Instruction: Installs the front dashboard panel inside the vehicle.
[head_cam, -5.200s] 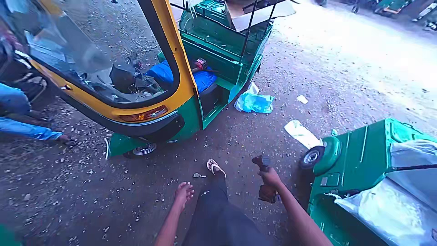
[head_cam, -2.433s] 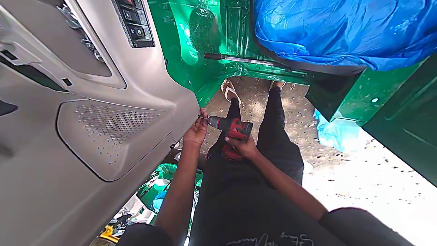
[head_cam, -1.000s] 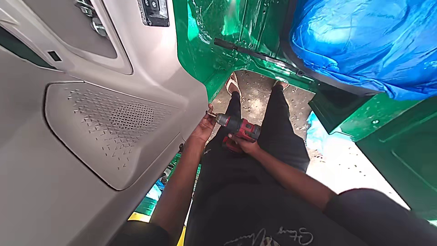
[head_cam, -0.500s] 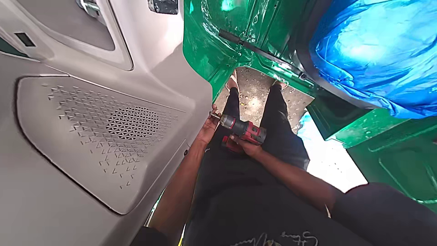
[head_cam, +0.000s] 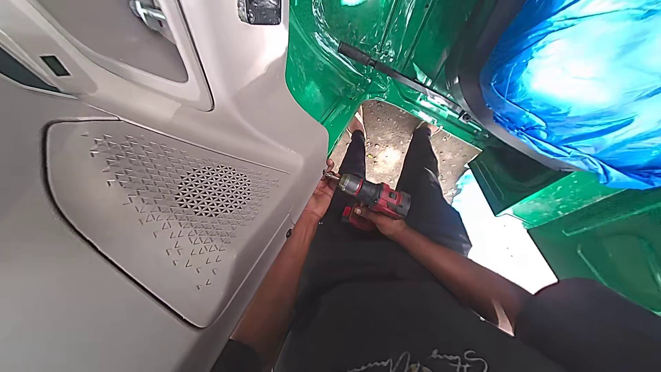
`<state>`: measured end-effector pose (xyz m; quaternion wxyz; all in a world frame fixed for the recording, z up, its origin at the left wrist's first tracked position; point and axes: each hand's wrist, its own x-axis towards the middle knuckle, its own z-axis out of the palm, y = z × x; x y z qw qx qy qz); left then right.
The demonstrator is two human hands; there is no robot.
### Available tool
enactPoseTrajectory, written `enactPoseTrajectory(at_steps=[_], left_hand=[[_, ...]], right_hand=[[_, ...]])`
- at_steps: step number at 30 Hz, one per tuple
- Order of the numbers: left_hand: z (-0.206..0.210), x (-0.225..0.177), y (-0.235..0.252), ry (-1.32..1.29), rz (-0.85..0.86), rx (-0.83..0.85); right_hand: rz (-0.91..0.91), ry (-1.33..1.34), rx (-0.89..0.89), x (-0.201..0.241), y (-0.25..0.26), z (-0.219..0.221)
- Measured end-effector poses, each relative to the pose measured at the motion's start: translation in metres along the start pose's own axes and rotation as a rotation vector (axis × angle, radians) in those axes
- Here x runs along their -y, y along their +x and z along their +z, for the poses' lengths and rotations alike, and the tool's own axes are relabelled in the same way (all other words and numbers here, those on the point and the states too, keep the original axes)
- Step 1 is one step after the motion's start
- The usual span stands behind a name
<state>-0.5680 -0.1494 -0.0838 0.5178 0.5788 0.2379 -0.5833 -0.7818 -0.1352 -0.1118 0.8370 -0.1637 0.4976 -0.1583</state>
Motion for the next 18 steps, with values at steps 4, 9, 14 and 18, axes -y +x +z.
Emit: enactPoseTrajectory(at_steps=[4, 9, 14, 18], left_hand=[[0.0016, 0.0004, -0.0009, 0.023, 0.002, 0.02], [0.0034, -0.0006, -0.0018, 0.051, -0.004, 0.022], [0.0054, -0.0016, -0.0009, 0.032, -0.01, 0.011], [0.0026, -0.003, 0.0004, 0.097, 0.008, 0.014]], right_hand=[[0.039, -0.035, 0.039, 0.0005, 0.0001, -0.0033], [0.033, 0.004, 0.019, 0.0079, 0.0009, -0.0006], [0.113, -0.063, -0.016, 0.0073, 0.0007, -0.0042], [0.115, -0.066, -0.026, 0.0088, 0.0026, -0.0024]])
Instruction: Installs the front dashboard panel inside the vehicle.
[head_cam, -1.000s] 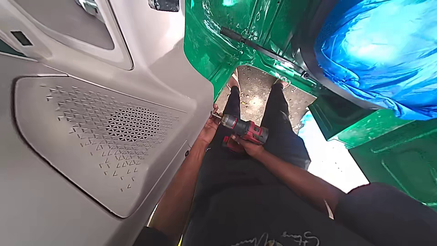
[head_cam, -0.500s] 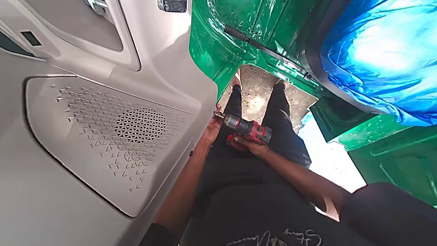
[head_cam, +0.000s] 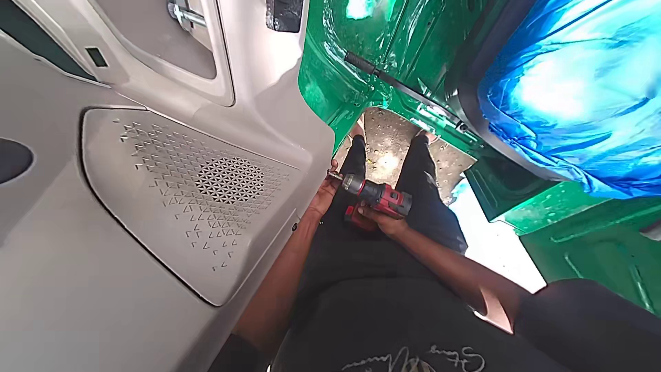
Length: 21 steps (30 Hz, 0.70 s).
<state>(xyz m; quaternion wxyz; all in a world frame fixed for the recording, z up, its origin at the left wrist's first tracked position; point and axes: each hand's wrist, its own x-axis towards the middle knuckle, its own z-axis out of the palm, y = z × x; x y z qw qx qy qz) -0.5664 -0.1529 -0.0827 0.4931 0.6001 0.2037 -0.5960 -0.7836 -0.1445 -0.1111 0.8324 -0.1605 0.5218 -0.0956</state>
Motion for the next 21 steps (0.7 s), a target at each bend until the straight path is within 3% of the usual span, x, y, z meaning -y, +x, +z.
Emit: enactPoseTrajectory(at_steps=[7, 12, 16, 18, 21], left_hand=[[-0.014, -0.005, -0.001, 0.388, -0.011, 0.079], [-0.006, -0.03, -0.047, 0.429, -0.023, -0.118], [-0.02, -0.038, -0.115, 0.528, 0.348, -0.414], [-0.018, -0.049, -0.165, 0.652, 0.597, -0.463], [-0.009, -0.057, -0.238, 0.612, 0.926, -0.396]], right_hand=[[-0.129, -0.158, 0.092, 0.021, -0.003, -0.014], [-0.27, -0.481, 0.137, 0.073, -0.045, -0.036], [-0.42, -0.513, 0.148, 0.137, -0.092, -0.036], [-0.481, -0.487, 0.17, 0.175, -0.118, -0.023], [-0.672, -0.479, 0.241, 0.224, -0.164, 0.008]])
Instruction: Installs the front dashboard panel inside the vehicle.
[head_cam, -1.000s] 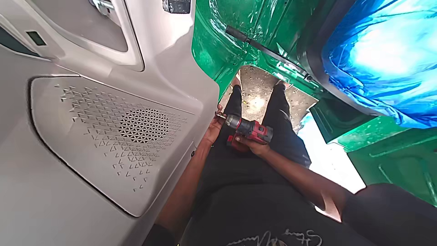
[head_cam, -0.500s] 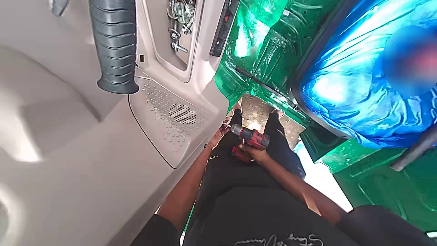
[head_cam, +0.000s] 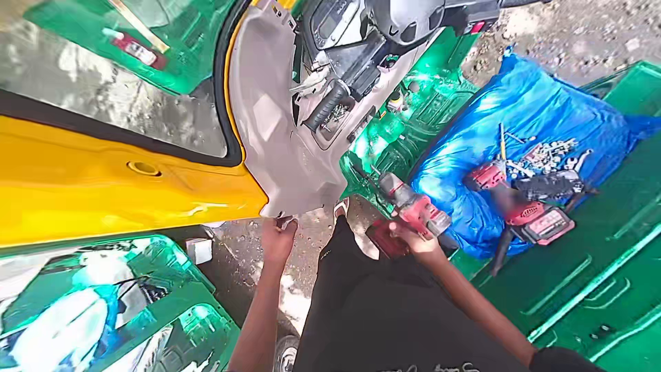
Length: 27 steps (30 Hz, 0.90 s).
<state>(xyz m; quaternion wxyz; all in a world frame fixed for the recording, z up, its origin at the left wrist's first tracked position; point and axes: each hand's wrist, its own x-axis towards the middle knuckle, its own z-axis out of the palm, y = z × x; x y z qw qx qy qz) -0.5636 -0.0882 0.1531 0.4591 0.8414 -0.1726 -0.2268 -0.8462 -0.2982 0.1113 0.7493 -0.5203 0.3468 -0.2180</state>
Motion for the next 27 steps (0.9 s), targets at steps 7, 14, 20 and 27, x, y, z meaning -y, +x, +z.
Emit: enactPoseTrajectory(at_steps=[7, 14, 20, 27], left_hand=[[-0.001, -0.081, -0.021, -0.012, 0.411, -0.22], [0.002, -0.089, 0.003, 0.263, 0.322, -0.291], [-0.006, -0.076, 0.008, 0.232, 0.43, -0.241], [0.001, -0.077, 0.009, 0.219, 0.423, -0.249]], right_hand=[[-0.502, 0.234, 0.113, 0.18, 0.022, 0.091], [-0.68, 0.118, 0.094, 0.228, 0.055, 0.186], [-0.635, 0.043, 0.058, 0.21, 0.056, 0.21], [-0.677, -0.116, 0.165, 0.191, 0.038, 0.137]])
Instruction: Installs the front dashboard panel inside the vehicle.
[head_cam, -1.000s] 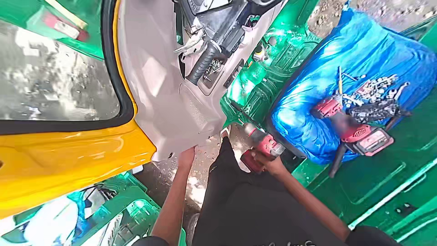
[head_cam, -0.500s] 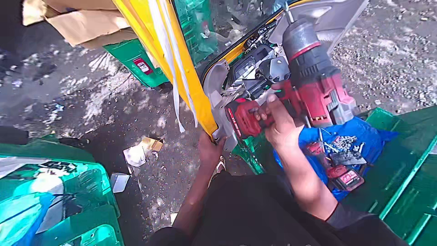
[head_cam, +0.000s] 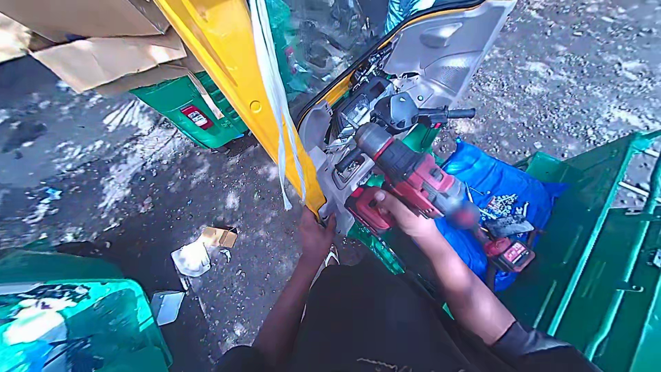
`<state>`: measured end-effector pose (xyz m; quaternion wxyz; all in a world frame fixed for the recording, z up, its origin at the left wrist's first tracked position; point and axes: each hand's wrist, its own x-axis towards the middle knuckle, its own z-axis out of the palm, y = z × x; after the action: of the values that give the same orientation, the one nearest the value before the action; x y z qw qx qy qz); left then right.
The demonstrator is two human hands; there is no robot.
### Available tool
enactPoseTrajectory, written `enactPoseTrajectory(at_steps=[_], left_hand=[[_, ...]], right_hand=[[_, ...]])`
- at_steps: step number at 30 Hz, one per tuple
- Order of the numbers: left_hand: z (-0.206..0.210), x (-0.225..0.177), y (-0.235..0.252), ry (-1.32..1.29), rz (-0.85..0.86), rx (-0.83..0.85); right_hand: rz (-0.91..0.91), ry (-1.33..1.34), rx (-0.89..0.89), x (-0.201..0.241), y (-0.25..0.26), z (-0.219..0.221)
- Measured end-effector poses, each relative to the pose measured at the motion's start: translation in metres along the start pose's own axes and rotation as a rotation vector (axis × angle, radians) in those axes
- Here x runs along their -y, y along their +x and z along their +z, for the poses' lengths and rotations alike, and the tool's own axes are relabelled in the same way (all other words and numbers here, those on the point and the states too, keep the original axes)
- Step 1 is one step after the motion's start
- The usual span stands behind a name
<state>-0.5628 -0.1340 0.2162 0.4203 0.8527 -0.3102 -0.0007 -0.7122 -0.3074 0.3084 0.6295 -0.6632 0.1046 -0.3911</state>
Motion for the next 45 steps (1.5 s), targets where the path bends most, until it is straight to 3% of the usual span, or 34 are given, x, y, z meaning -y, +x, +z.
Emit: enactPoseTrajectory(at_steps=[5, 8, 13, 16, 23, 26, 45], left_hand=[[0.011, -0.013, -0.003, 0.043, -0.067, -0.138], [0.003, -0.029, 0.013, 0.035, -0.084, -0.227], [-0.018, -0.049, 0.038, -0.034, -0.25, -0.127], [-0.017, -0.05, 0.035, -0.152, -0.177, -0.118], [-0.02, -0.058, 0.035, -0.015, -0.176, -0.112], [-0.016, -0.055, 0.038, -0.021, -0.104, -0.163], [-0.022, -0.049, 0.043, -0.18, -0.075, 0.001]], right_hand=[[-0.135, -0.388, 0.055, -0.016, -0.081, -0.032], [-0.11, -0.362, 0.037, -0.024, -0.11, -0.027], [-0.018, -0.274, -0.038, -0.042, -0.14, -0.026], [0.006, -0.314, -0.023, -0.045, -0.147, -0.028], [0.071, -0.383, 0.207, -0.06, -0.156, -0.014], [0.069, -0.378, 0.204, -0.068, -0.156, -0.006], [0.123, -0.415, 0.177, -0.076, -0.164, 0.015]])
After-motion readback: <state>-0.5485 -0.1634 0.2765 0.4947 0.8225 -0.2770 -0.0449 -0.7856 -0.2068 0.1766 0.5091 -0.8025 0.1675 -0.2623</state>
